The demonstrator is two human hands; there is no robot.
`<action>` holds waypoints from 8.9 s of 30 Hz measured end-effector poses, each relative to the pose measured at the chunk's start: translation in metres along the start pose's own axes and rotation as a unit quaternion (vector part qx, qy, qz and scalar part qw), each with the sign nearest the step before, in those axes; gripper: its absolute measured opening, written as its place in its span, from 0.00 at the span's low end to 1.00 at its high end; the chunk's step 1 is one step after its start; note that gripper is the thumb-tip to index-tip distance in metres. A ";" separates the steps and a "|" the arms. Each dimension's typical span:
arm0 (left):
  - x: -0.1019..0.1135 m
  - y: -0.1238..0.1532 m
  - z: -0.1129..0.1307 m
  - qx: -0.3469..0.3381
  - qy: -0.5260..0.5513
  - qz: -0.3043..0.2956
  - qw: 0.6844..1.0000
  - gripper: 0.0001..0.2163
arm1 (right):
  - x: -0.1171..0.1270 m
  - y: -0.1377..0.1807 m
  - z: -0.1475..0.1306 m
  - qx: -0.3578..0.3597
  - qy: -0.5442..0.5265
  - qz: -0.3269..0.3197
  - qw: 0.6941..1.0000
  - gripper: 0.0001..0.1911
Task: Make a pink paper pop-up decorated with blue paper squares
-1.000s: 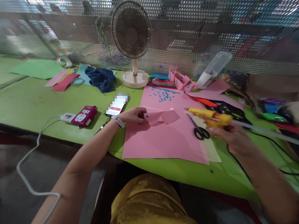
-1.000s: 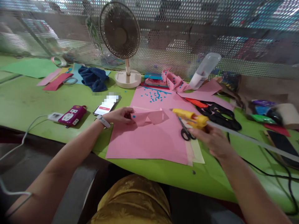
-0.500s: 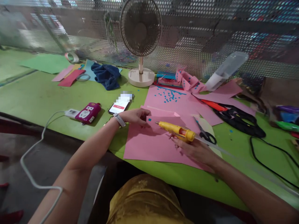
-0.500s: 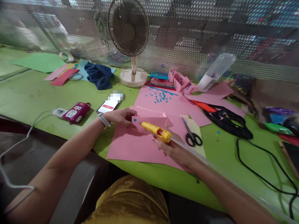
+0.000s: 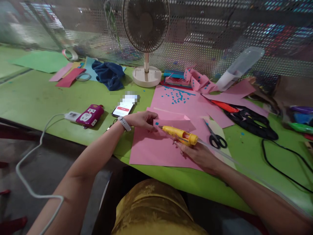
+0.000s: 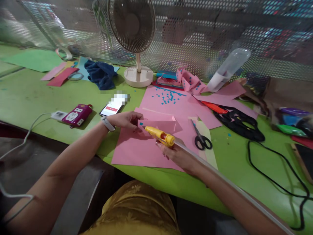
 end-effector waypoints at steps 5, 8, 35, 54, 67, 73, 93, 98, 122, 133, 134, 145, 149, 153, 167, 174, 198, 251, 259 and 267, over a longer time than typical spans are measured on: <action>0.000 0.000 0.000 -0.006 -0.002 -0.001 1.000 0.13 | -0.002 0.001 -0.005 0.003 0.016 -0.007 1.000 0.19; 0.000 0.000 0.000 0.000 0.003 0.002 1.000 0.14 | -0.002 0.001 -0.005 0.008 0.028 -0.006 1.000 0.19; -0.004 0.000 0.003 0.002 0.044 -0.013 0.999 0.13 | -0.003 0.000 -0.004 -0.003 0.028 -0.012 1.000 0.19; -0.002 0.000 0.001 0.005 0.015 0.002 1.000 0.13 | -0.005 -0.002 0.003 0.022 -0.011 -0.024 0.999 0.20; -0.004 0.001 0.004 0.009 0.058 -0.006 0.998 0.12 | 0.003 0.001 0.003 -0.012 -0.077 -0.016 0.997 0.19; -0.001 0.001 0.004 0.006 0.036 0.006 0.999 0.13 | 0.052 0.016 -0.027 0.099 -0.186 0.027 0.977 0.15; -0.002 0.001 0.003 0.040 0.027 -0.015 0.999 0.15 | 0.287 0.001 0.077 0.114 0.396 0.338 0.846 0.25; -0.002 0.002 0.004 0.056 0.040 -0.013 0.998 0.15 | 0.298 -0.007 0.089 0.079 0.397 0.281 0.870 0.31; -0.005 0.002 0.005 0.046 0.002 -0.023 0.999 0.14 | 0.142 -0.061 0.013 0.133 0.527 0.176 0.821 0.11; -0.004 0.001 0.004 0.046 -0.001 -0.019 0.999 0.15 | 0.131 -0.062 0.009 0.169 0.607 0.151 0.762 0.14; -0.004 0.001 0.004 0.046 -0.001 -0.018 0.999 0.15 | 0.132 -0.063 0.009 0.170 0.608 0.151 0.761 0.15; -0.005 0.001 0.008 0.036 0.019 -0.013 0.999 0.14 | 0.147 -0.053 0.002 0.150 0.405 0.202 0.879 0.08; -0.002 -0.001 0.006 0.028 0.006 0.001 1.000 0.14 | 0.114 -0.036 -0.010 0.119 0.172 0.136 0.968 0.11; -0.003 -0.002 0.004 0.023 0.020 0.003 1.000 0.14 | 0.050 -0.027 -0.031 0.115 0.078 0.034 0.990 0.13; -0.007 -0.003 0.004 0.000 0.063 0.016 0.998 0.13 | -0.024 -0.043 -0.040 0.098 0.026 0.011 0.995 0.08; -0.007 -0.004 0.005 -0.011 0.072 0.011 0.997 0.12 | -0.022 -0.048 -0.051 0.223 0.196 0.029 0.954 0.05; -0.008 -0.003 0.006 -0.004 0.039 0.012 0.999 0.12 | -0.031 -0.051 -0.056 0.276 0.331 0.044 0.901 0.05; -0.007 -0.004 0.006 -0.007 0.055 0.037 0.998 0.11 | 0.001 -0.066 -0.060 0.342 0.308 0.071 0.885 0.16; -0.008 -0.005 0.003 0.013 0.006 0.066 0.998 0.14 | 0.006 -0.062 -0.063 0.340 0.274 0.103 0.894 0.16; -0.006 -0.008 0.002 -0.019 -0.009 0.069 0.997 0.13 | 0.003 -0.056 -0.067 0.324 0.266 0.096 0.903 0.15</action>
Point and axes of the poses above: each hand's wrist, its own y-axis away from the middle knuckle, its own x-axis out of the back of the hand, z = x × y, the point moved 8 cm from there along -y, towards the middle knuckle, and after that the axes turned 6 degrees about z, right-handed, at the moved point
